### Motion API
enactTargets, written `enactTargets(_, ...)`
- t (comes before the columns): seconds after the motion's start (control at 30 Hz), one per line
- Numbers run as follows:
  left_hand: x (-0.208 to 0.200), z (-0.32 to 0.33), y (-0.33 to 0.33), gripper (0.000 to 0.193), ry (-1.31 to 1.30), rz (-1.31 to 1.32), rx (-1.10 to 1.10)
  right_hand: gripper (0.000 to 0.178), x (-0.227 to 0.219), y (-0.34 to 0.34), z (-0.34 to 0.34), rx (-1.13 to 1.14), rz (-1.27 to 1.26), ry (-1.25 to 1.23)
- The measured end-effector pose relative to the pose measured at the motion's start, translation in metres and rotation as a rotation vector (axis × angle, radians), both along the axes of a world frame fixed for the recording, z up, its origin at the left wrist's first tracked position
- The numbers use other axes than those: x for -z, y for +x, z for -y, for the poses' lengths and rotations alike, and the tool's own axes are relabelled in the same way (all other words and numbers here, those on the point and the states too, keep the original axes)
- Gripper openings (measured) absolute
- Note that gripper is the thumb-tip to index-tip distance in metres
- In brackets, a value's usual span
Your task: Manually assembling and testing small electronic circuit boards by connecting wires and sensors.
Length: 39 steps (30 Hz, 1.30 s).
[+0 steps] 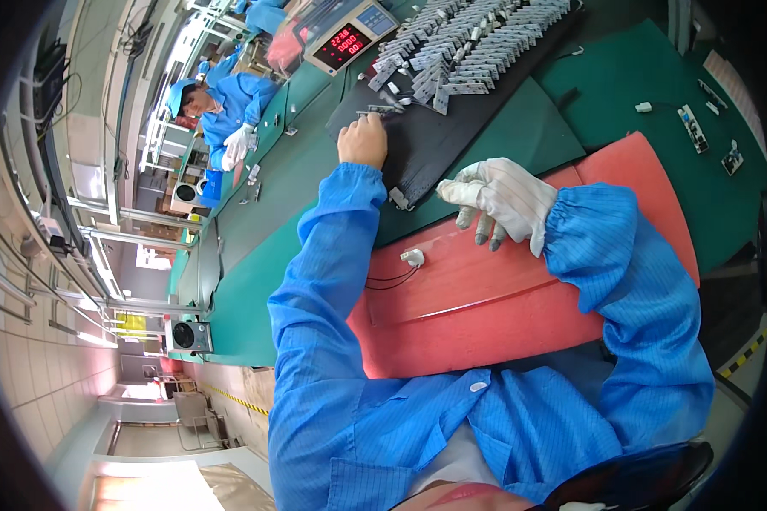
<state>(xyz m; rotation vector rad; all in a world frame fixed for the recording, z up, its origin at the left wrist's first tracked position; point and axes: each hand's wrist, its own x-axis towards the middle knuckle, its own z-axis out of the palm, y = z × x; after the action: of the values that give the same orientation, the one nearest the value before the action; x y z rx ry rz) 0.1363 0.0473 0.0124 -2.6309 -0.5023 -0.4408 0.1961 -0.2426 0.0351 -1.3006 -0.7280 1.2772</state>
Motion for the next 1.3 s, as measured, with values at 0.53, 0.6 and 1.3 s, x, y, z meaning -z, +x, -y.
enactTargets(0.53, -0.067, 0.14, -0.068, 0.02, -2.181, 0.397, 0.449, 0.07, 0.011, -0.014, -0.026, 0.394, -0.812, 0.333)
enactTargets(0.6, -0.063, 0.156, -0.079, 0.02, -1.903, 0.468, 0.4, 0.06, -0.008, -0.022, -0.021, 0.265, -0.884, 0.372)
enactTargets(1.3, -0.017, 0.104, -0.138, 0.008, -1.583, 0.399, 0.225, 0.041, -0.022, -0.017, -0.041, 0.065, -0.216, 0.07)
